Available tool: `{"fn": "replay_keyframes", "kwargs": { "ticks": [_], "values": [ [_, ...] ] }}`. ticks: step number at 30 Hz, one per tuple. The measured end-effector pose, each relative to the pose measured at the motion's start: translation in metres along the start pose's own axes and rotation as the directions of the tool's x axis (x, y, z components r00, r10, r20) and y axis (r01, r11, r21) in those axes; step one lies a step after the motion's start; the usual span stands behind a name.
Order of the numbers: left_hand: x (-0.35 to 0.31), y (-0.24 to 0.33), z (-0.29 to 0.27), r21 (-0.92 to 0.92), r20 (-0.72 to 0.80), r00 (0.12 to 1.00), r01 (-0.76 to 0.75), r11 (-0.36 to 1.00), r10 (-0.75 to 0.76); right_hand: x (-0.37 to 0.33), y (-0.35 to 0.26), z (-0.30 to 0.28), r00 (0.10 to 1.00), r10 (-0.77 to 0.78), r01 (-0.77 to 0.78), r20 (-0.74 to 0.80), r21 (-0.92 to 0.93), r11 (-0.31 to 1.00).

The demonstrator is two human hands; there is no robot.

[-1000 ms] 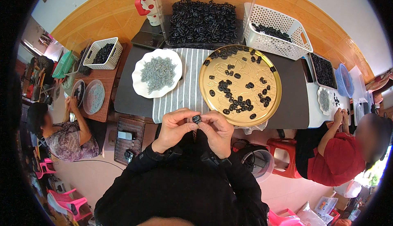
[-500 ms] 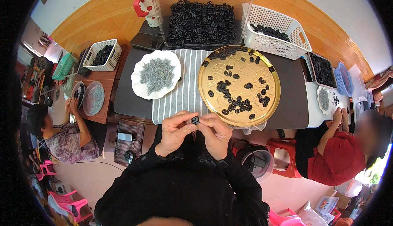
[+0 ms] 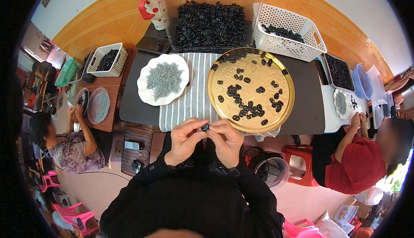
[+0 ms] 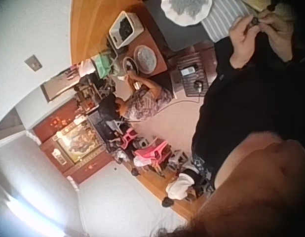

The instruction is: The person places a cushion on a stool, sits down at a table, and assembles cord locks by taking plastic toggle pieces and small springs from trays and fitting them together by hand.

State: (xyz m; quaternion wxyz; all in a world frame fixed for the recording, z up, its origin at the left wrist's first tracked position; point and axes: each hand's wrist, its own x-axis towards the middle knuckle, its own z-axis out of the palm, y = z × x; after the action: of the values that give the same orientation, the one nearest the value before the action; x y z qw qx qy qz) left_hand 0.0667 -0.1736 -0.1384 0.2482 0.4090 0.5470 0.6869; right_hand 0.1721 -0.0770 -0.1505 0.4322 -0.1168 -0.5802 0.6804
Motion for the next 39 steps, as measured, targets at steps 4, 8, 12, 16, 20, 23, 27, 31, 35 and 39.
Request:
{"fn": "replay_keyframes", "kwargs": {
  "ticks": [4,8,12,16,20,23,27,31,35,39],
  "values": [
    [0.001,-0.002,0.001,0.055,0.015,0.999,-0.047,0.997,0.046,0.001,-0.006,0.002,0.993,0.112,-0.106,-0.034,0.149,0.983],
    [-0.001,-0.003,0.001,0.118,0.020,0.994,-0.109,0.987,0.107,0.001,-0.004,-0.002,0.996,0.081,-0.083,0.043,0.044,0.996],
    [-0.001,-0.001,0.003,0.143,0.000,0.988,-0.153,0.978,0.155,-0.001,0.000,-0.001,0.998,0.013,-0.013,0.058,0.016,1.000],
    [-0.002,-0.003,0.004,0.174,-0.003,0.982,-0.187,0.967,0.190,-0.006,0.004,0.001,1.000,-0.008,0.007,0.020,0.012,1.000],
    [-0.002,-0.004,0.005,0.181,-0.007,0.977,-0.208,0.961,0.213,-0.011,0.010,0.000,0.999,-0.035,0.035,-0.013,-0.014,0.999],
    [-0.003,-0.002,0.006,0.197,-0.004,0.974,-0.219,0.956,0.225,-0.013,0.010,0.000,0.998,-0.050,0.049,-0.024,-0.024,0.999],
    [-0.004,-0.005,0.007,0.209,-0.009,0.971,-0.233,0.950,0.240,-0.012,0.009,0.002,0.998,-0.067,0.066,-0.019,-0.045,0.997],
    [-0.004,-0.006,0.008,0.218,-0.014,0.965,-0.251,0.943,0.261,-0.012,0.008,0.003,0.995,-0.093,0.091,-0.025,-0.071,0.993],
    [-0.004,-0.008,0.007,0.244,0.003,0.964,-0.259,0.935,0.266,-0.014,0.006,0.005,0.997,-0.071,0.068,-0.044,-0.060,0.996],
    [-0.003,-0.007,0.006,0.254,0.044,0.962,-0.272,0.928,0.270,-0.014,0.005,0.005,0.995,-0.089,0.086,-0.055,-0.052,0.995]
  ]
}}
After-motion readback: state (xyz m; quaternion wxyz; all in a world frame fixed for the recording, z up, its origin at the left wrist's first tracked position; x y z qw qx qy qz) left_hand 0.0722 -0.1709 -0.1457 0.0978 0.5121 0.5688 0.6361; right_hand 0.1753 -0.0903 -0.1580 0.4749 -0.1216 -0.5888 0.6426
